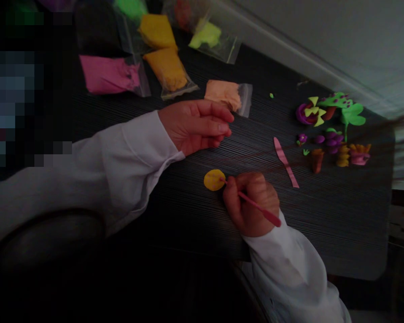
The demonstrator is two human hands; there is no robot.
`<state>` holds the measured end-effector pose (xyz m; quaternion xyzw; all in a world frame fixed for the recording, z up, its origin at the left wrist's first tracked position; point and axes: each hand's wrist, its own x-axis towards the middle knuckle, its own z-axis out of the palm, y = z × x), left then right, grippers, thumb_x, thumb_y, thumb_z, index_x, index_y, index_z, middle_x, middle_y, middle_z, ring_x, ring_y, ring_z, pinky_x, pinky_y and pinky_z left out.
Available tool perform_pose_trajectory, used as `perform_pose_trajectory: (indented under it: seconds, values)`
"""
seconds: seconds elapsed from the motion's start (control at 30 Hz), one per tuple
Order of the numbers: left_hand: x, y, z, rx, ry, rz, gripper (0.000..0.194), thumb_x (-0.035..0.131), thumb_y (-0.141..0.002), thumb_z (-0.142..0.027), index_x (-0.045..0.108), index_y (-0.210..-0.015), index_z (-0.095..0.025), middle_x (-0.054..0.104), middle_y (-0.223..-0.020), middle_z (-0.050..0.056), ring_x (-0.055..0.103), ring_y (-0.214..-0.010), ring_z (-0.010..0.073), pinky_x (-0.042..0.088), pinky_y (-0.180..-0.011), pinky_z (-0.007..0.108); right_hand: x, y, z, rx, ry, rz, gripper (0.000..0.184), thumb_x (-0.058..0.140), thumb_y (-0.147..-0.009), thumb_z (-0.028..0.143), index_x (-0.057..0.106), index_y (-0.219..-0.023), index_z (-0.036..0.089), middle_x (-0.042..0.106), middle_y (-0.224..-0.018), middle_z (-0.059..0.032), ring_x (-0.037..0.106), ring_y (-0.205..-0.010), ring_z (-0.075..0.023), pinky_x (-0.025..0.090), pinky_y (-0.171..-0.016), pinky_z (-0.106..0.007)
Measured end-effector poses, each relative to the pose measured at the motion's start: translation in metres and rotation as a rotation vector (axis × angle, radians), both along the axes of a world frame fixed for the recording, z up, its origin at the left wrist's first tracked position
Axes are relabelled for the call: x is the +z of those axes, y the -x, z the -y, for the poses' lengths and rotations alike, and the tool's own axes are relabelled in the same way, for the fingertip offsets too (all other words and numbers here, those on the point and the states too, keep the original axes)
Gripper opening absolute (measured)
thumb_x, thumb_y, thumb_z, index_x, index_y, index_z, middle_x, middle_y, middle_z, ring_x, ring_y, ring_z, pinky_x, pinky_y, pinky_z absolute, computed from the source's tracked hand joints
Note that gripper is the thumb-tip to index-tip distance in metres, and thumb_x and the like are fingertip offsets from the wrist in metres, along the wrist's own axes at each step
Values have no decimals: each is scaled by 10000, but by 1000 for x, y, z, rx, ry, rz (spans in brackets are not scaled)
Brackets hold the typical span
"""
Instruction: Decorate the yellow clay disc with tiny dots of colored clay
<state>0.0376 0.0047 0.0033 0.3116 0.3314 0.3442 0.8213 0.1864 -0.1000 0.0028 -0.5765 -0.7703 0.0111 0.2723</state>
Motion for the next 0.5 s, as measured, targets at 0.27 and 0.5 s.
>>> perform_pose_trajectory:
  seconds: [0.27, 0.5]
  values:
    - [1, 0, 0, -4, -14, -60, 65, 516, -687, -70, 531, -744, -98, 560, -566, -31, 570, -603, 56, 409, -539, 149, 2, 0, -3, -37, -23, 6, 106, 510, -723, 201, 413, -680, 194, 489, -597, 29, 462, -475, -77, 361, -426, -224]
    - [3, 0, -1, -20, 22, -87, 85, 524, -674, -50, 527, -731, -112, 547, -543, -47, 509, -495, 6, 381, -493, 125, 0, -1, -3, -44, 21, -66, 105, 511, -724, 197, 410, -696, 193, 480, -599, 32, 473, -488, -76, 364, -425, -213]
